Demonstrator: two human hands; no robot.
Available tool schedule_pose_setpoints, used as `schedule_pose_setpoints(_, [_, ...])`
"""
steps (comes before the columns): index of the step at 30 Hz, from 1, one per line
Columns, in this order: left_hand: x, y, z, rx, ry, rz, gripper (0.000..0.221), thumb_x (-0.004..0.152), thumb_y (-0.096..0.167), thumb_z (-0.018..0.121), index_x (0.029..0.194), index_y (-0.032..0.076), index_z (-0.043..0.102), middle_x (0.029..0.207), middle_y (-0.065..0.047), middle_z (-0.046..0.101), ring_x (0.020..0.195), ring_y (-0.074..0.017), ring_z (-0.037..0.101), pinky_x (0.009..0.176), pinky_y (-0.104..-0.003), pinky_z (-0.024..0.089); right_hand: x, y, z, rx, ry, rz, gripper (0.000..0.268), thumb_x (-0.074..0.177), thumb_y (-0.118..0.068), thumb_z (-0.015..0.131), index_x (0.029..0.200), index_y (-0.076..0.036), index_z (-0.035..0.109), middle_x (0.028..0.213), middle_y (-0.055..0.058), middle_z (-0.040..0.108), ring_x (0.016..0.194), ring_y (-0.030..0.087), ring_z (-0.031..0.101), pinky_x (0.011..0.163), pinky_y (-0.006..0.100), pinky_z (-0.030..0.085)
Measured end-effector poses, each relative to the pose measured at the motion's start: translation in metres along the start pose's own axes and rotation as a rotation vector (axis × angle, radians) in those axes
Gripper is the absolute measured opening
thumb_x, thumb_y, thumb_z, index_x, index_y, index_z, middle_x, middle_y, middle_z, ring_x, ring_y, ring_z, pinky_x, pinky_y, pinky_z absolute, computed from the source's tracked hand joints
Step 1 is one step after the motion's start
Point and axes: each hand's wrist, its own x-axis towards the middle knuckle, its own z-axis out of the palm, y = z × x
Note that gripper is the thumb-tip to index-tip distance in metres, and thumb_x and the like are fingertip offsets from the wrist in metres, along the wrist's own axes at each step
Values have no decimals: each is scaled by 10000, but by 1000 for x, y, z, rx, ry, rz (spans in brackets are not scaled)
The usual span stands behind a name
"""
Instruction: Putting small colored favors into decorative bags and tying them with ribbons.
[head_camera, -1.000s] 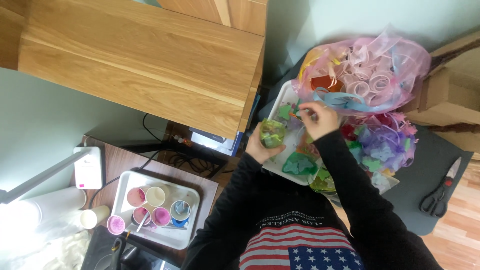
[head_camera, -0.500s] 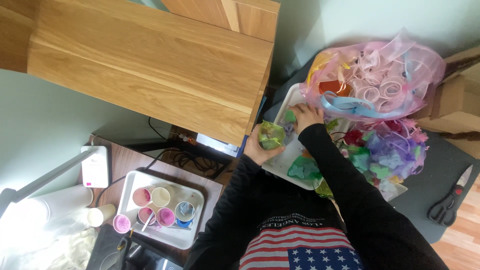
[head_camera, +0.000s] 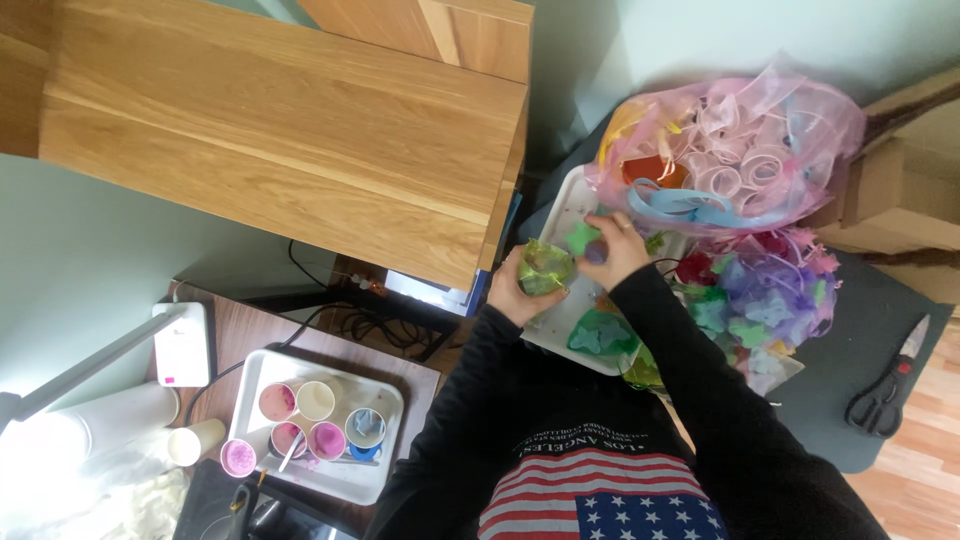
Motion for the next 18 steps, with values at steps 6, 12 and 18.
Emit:
schedule_pose_setpoints(6, [5, 1, 16, 91, -25, 67, 754, 653, 290, 945, 1263, 56, 567, 1112, -148, 707, 1051, -337, 707, 895, -402, 568, -29, 30, -20, 929, -65, 193, 605, 793, 77, 775, 1344, -14, 543, 1312, 58, 565, 1118, 199, 644, 935, 333, 574])
schedule_pose_setpoints(12, [6, 34, 22, 12, -120, 63, 737, 698, 307, 916, 1291, 70, 549, 1138, -165, 736, 1067, -325, 741, 911, -388, 586, -39, -20, -82, 1266, -48, 278, 508, 858, 84, 727, 1318, -30, 545, 1248, 110, 630, 1059, 214, 693, 835, 338, 601])
schedule_pose_setpoints(18, [6, 32, 46, 39, -82, 196, 661, 733, 323, 896, 1269, 118, 567, 1146, -165, 728, 1064, -308, 736, 912, -387, 596, -50, -5, -73, 816, -50, 293, 132, 914, 28, 717, 1037, 4, 673, 946, 85, 743, 858, 186, 750, 759, 315, 609])
